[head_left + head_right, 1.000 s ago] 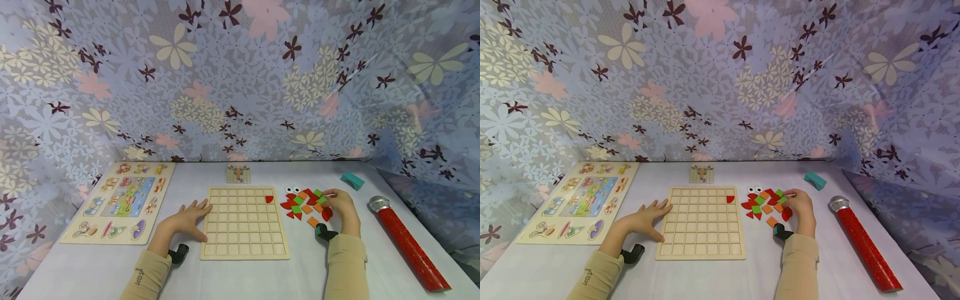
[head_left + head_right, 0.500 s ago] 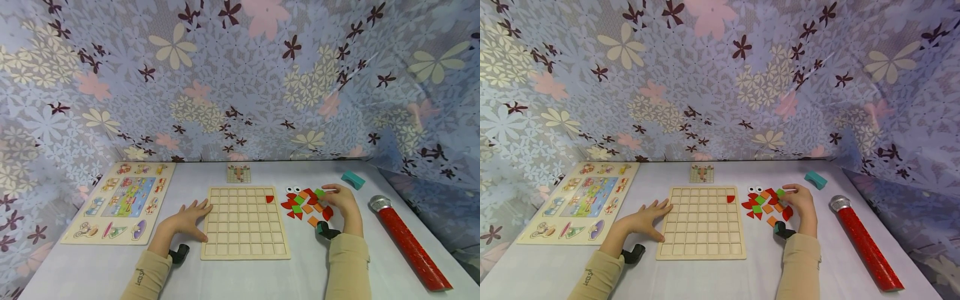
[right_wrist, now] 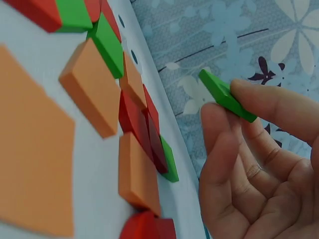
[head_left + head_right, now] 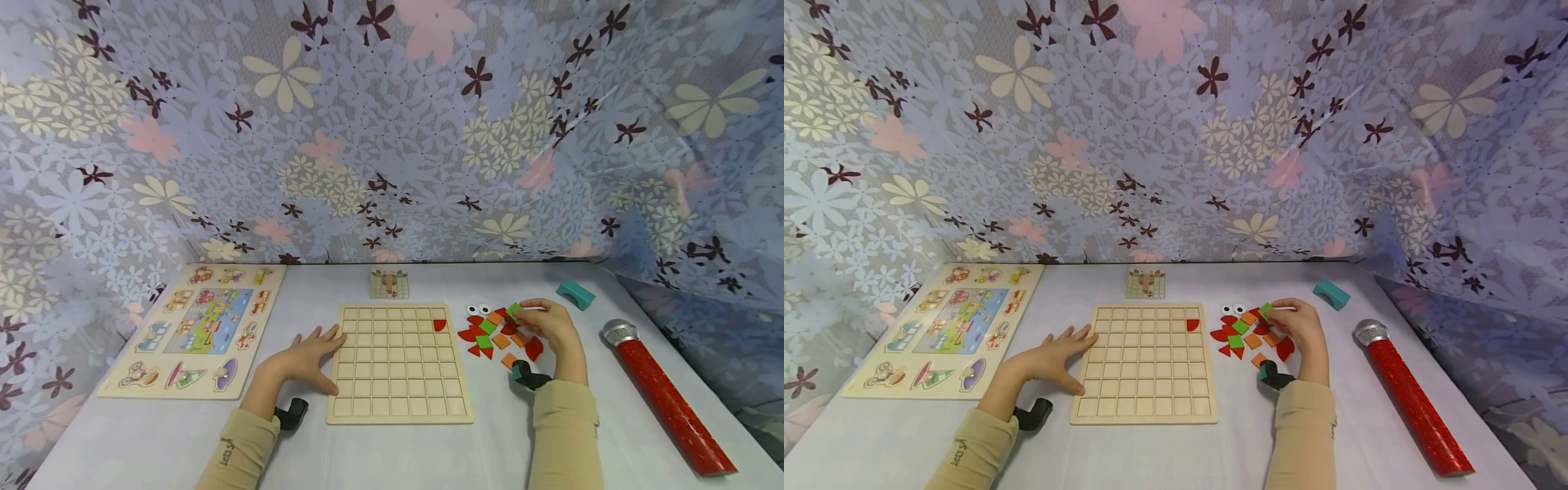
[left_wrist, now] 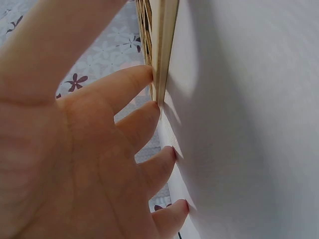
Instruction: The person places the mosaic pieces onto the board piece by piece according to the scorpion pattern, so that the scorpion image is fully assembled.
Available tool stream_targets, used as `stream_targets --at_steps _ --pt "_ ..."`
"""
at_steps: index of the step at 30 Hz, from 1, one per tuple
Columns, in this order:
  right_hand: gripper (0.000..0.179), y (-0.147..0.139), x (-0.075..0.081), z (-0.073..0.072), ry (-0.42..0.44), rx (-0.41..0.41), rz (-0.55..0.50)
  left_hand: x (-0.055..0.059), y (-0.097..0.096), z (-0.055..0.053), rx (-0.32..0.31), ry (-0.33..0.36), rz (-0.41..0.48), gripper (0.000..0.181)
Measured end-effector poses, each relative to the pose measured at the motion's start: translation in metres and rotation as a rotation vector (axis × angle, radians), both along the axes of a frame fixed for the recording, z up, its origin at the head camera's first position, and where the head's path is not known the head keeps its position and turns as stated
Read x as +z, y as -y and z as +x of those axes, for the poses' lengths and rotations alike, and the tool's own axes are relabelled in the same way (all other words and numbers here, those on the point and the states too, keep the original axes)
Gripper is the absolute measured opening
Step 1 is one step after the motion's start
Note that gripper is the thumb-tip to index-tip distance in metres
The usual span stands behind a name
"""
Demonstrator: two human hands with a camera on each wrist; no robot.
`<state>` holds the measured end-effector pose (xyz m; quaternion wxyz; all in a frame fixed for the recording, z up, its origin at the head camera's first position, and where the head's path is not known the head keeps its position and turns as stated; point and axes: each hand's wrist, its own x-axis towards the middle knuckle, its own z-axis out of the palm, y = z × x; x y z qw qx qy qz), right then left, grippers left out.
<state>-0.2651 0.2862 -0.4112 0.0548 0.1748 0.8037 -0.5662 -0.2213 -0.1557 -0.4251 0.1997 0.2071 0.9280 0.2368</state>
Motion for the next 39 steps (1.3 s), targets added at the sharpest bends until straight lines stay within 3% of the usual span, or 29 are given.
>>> stream_targets --at_steps 14,20,28,34,39 --pt "0.049 0.01 0.004 -0.002 -0.039 0.048 -0.128 0.003 0.0 0.0 -0.014 0.002 0.004 0.101" --pt "0.054 0.016 -0.005 -0.009 -0.07 0.056 -0.123 0.004 0.0 -0.001 -0.016 0.001 -0.002 0.101" --pt "0.051 0.035 -0.008 -0.013 -0.077 0.127 -0.067 0.003 0.0 0.001 -0.012 0.008 0.005 0.101" --pt "0.052 0.046 -0.017 -0.022 -0.109 0.146 -0.166 0.003 -0.001 0.001 -0.004 0.007 0.009 0.101" --pt "0.044 0.058 -0.009 -0.017 -0.133 0.195 -0.151 0.002 -0.001 0.0 -0.005 0.0 0.005 0.1"
